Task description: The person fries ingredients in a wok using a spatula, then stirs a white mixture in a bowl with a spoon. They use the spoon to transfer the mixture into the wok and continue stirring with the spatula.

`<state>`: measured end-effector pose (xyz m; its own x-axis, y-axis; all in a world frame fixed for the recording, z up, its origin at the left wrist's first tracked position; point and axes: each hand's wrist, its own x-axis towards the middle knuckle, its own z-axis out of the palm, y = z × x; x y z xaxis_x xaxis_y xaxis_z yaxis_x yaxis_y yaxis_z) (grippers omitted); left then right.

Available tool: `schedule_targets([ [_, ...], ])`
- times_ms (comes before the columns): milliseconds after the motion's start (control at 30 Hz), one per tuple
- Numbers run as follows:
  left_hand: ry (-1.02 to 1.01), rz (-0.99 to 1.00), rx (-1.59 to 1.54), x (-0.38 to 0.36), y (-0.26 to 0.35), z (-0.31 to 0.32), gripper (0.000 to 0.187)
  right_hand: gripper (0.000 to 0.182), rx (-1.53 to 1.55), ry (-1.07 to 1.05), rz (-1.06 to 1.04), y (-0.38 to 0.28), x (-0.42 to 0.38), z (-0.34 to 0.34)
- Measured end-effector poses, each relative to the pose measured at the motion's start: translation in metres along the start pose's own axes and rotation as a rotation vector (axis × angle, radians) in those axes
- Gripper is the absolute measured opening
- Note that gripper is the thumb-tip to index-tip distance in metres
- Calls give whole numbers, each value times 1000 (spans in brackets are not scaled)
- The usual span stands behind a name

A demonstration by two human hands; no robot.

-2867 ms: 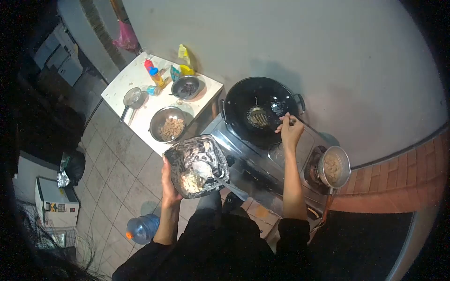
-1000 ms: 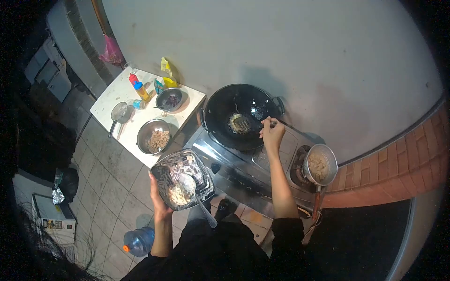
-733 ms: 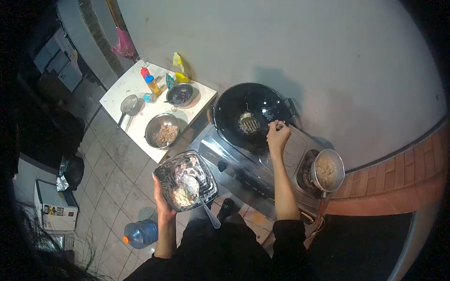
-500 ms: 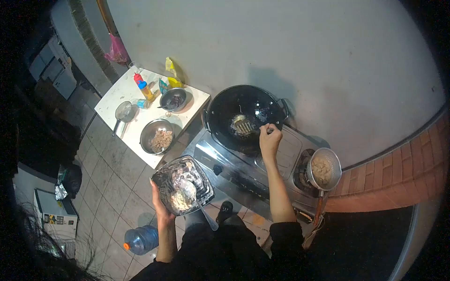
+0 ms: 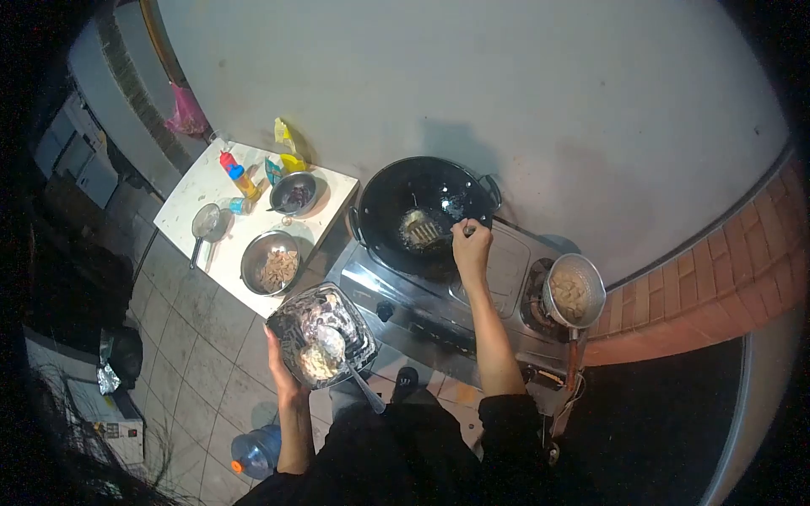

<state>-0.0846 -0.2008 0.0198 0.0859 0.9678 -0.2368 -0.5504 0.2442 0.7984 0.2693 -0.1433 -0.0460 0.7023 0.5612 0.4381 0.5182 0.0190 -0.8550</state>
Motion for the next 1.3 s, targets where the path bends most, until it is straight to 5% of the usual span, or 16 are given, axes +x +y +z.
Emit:
schedule_targets([
  [233,12,-7,-42,2,-4,-8,54,28,173,-93,241,-22,-7,-14],
  [800,3,16,-18,-2,1,-1,55,15,204,-226,78,-21,-6,-88],
  [1300,-54,-94,10,5,4,4,54,32,58,-287,-3,-41,-79,-120],
])
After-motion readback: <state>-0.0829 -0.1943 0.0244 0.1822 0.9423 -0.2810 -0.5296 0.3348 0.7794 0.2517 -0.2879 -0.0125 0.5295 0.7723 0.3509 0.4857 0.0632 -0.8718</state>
